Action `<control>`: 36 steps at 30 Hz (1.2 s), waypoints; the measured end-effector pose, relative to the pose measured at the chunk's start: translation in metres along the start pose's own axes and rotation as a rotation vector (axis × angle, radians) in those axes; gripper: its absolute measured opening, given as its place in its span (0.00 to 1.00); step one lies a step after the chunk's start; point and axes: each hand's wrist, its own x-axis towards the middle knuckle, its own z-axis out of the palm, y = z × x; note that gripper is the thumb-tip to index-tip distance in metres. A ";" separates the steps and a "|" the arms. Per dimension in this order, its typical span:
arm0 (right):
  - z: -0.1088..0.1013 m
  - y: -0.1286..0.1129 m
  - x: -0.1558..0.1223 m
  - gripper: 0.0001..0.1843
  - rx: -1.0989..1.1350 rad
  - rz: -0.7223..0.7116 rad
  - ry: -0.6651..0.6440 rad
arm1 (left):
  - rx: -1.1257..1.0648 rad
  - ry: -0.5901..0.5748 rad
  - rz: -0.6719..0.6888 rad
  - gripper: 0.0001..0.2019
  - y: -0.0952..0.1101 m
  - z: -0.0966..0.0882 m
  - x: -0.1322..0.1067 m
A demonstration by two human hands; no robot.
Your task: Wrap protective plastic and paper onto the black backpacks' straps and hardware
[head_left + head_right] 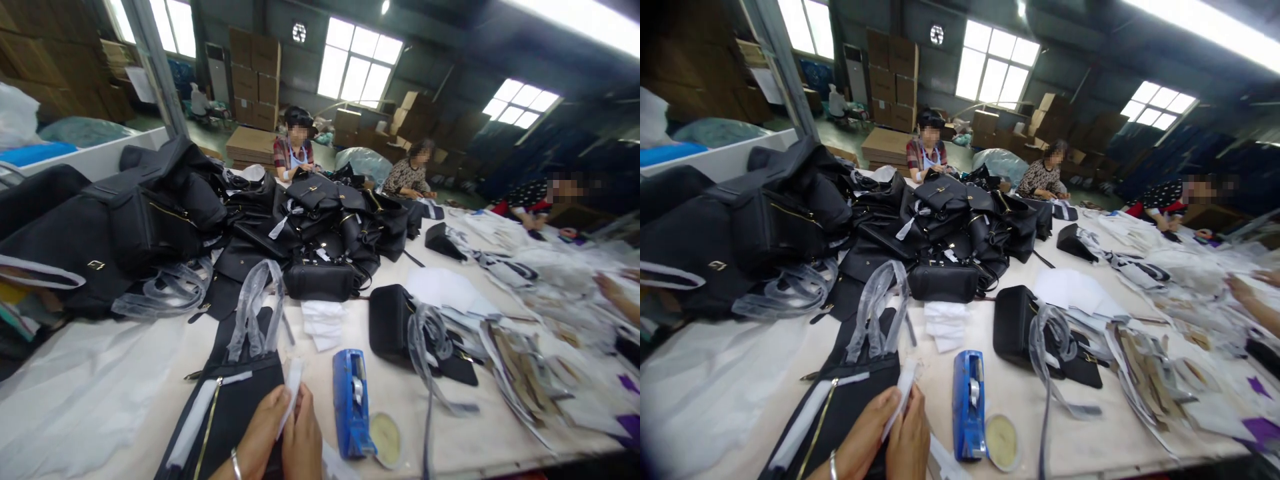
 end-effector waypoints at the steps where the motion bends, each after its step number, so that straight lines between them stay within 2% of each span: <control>1: 0.004 0.001 -0.001 0.21 -0.085 -0.057 0.047 | 0.034 0.023 0.002 0.21 -0.002 0.000 0.001; 4: 0.013 0.007 -0.006 0.26 -0.360 -0.285 0.160 | 0.108 0.079 -0.004 0.21 -0.010 -0.002 0.009; 6: 0.010 0.010 -0.012 0.32 -0.503 -0.394 0.154 | 0.128 0.103 -0.017 0.21 -0.015 -0.004 0.014; 8: -0.007 0.010 -0.019 0.36 -0.553 -0.461 0.039 | 0.131 0.118 -0.033 0.20 -0.019 -0.005 0.018; 10: -0.038 0.014 -0.023 0.37 -0.534 -0.514 -0.048 | 0.120 0.110 -0.049 0.19 -0.019 -0.006 0.020; 11: -0.058 0.018 -0.024 0.35 -0.520 -0.504 -0.038 | 0.116 0.100 -0.057 0.19 -0.018 -0.006 0.019; 12: -0.080 0.025 -0.024 0.31 -0.513 -0.450 0.022 | 0.115 0.090 -0.063 0.20 -0.017 -0.006 0.019; 15: -0.141 0.054 -0.018 0.14 -0.511 -0.062 0.251 | 0.140 0.084 -0.075 0.22 -0.015 -0.004 0.016; 16: -0.155 0.065 -0.016 0.13 -0.486 0.049 0.251 | 0.151 0.085 -0.074 0.23 -0.015 -0.003 0.015; 18: -0.171 0.083 -0.013 0.13 -0.378 0.198 0.158 | 0.170 0.084 -0.075 0.23 -0.014 -0.001 0.013; 20: -0.172 0.096 -0.011 0.16 -0.224 0.275 0.042 | 0.186 0.082 -0.076 0.22 -0.014 0.000 0.012; 22: -0.165 0.102 -0.010 0.18 -0.097 0.310 0.004 | 0.198 0.093 -0.078 0.22 -0.014 0.001 0.012; 26: -0.155 0.102 -0.008 0.20 -0.026 0.327 0.072 | 0.198 0.114 -0.080 0.23 -0.017 0.000 0.014; 32: -0.162 0.089 -0.013 0.20 -0.047 0.314 0.146 | 0.181 0.115 -0.084 0.24 -0.021 -0.004 0.016; 34: -0.163 0.085 -0.019 0.18 0.000 0.312 0.136 | 0.186 0.097 -0.073 0.23 -0.021 -0.005 0.015; 36: -0.163 0.084 -0.025 0.18 0.143 0.396 0.091 | 0.187 0.082 -0.064 0.23 -0.020 -0.004 0.014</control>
